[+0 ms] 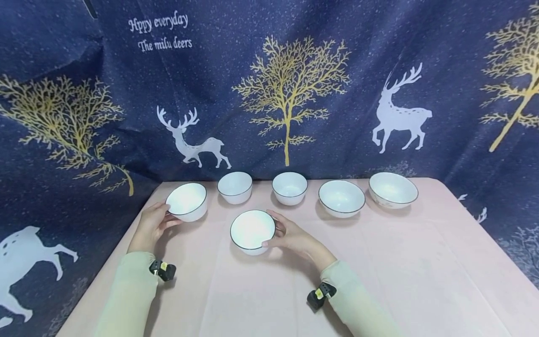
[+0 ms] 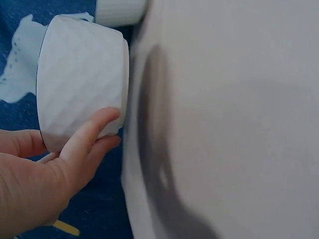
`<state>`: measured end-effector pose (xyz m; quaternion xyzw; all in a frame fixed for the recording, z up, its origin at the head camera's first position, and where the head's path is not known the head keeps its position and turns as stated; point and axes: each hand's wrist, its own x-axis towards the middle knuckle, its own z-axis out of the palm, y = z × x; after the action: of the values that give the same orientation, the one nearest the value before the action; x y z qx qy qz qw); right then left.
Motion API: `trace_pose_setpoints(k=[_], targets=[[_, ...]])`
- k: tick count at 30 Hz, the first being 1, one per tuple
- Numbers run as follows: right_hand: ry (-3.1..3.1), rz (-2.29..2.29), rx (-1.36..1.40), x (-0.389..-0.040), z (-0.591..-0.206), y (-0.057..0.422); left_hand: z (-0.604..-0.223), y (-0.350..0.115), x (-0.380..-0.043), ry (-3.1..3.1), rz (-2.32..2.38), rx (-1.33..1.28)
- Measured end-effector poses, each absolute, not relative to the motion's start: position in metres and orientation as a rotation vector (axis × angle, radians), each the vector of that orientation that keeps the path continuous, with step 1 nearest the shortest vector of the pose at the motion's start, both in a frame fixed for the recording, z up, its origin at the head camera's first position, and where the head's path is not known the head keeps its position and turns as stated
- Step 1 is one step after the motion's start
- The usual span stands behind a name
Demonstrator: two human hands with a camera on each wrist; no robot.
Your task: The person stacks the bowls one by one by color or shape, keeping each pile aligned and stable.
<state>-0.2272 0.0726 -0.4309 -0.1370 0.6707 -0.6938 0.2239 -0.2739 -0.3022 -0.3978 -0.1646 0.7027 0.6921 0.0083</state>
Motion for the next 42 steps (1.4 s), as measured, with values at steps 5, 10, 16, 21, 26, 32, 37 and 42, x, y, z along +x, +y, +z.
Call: trace_pose_setpoints(k=[5, 10, 16, 21, 26, 32, 37, 42], targets=[[1.865, -1.908, -0.396, -0.228, -0.431, 0.073, -0.383, -0.291, -0.269, 2.179, 2.202, -0.451], [1.876, -1.9, -0.427, -0.23, -0.432, 0.073, -0.372, -0.283, -0.265, 2.159, 2.228, -0.42], [1.912, -1.888, -0.429, -0.231, -0.433, 0.072, -0.357, -0.271, -0.255, 2.098, 2.281, -0.373], [1.943, -1.878, -0.461, -0.233, -0.434, 0.071, -0.347, -0.262, -0.246, 2.067, 2.293, -0.311], [1.94, -1.887, -0.485, -0.234, -0.434, 0.071, -0.341, -0.253, -0.238, 2.084, 2.255, -0.194], [1.93, -1.878, -0.481, -0.234, -0.434, 0.072, -0.338, -0.242, -0.233, 2.058, 2.225, -0.093], [1.945, -1.868, -0.476, -0.234, -0.435, 0.072, -0.339, -0.232, -0.231, 2.032, 2.207, -0.041], [1.974, -1.85, -0.496, -0.235, -0.435, 0.074, -0.339, -0.218, -0.23, 2.006, 2.206, 0.027]])
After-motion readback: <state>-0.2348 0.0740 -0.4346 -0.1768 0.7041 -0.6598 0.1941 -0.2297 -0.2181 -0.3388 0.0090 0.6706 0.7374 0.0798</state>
